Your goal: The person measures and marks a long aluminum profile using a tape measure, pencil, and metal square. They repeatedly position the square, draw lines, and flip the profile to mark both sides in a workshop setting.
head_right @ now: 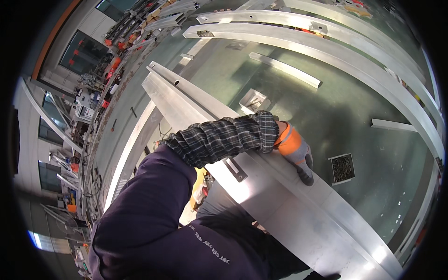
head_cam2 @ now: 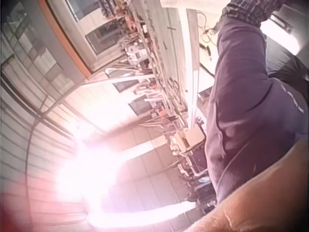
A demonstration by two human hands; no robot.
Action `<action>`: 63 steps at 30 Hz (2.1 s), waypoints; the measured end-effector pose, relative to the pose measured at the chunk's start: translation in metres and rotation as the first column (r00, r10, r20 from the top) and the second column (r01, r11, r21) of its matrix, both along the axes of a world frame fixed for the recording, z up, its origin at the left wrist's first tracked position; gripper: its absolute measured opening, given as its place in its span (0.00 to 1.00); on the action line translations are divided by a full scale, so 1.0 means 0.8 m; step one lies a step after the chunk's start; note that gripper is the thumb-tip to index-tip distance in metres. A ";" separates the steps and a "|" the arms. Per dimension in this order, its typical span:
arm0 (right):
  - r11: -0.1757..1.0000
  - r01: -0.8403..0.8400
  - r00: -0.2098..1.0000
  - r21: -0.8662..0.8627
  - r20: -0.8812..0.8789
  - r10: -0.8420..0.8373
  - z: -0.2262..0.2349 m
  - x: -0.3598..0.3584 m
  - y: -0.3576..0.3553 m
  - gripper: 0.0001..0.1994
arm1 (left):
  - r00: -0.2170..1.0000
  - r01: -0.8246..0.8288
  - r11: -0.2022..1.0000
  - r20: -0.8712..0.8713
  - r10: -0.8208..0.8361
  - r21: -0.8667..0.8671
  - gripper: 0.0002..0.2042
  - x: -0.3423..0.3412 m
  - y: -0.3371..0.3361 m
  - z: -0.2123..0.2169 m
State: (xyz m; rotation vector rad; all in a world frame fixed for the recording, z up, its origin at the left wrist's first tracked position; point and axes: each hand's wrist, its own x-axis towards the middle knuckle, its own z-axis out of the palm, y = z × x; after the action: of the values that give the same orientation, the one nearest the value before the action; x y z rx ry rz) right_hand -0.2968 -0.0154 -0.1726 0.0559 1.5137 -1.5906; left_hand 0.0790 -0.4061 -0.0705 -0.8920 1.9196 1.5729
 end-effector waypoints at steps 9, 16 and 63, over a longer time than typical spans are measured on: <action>0.998 -0.060 0.998 0.016 0.038 0.059 0.028 0.021 0.052 0.39 | 0.986 -0.110 0.644 -0.164 -0.026 -0.757 0.43 0.045 0.082 0.061; 0.962 -0.213 0.822 0.174 -0.500 0.272 0.065 0.048 0.175 0.20 | 0.664 -0.747 0.140 -0.727 0.176 -0.649 0.23 0.246 0.258 0.073; 0.526 -0.776 -0.379 0.347 -0.924 0.051 0.057 0.298 -0.094 0.17 | 0.153 -0.864 0.145 0.023 0.988 -0.482 0.18 0.546 0.699 -0.756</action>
State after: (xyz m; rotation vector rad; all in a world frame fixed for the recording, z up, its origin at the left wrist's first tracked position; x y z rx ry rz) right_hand -0.0583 -0.0902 -0.1266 -2.4904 1.4490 -0.9148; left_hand 0.5161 0.1535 -0.6753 -2.8175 1.2805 1.3554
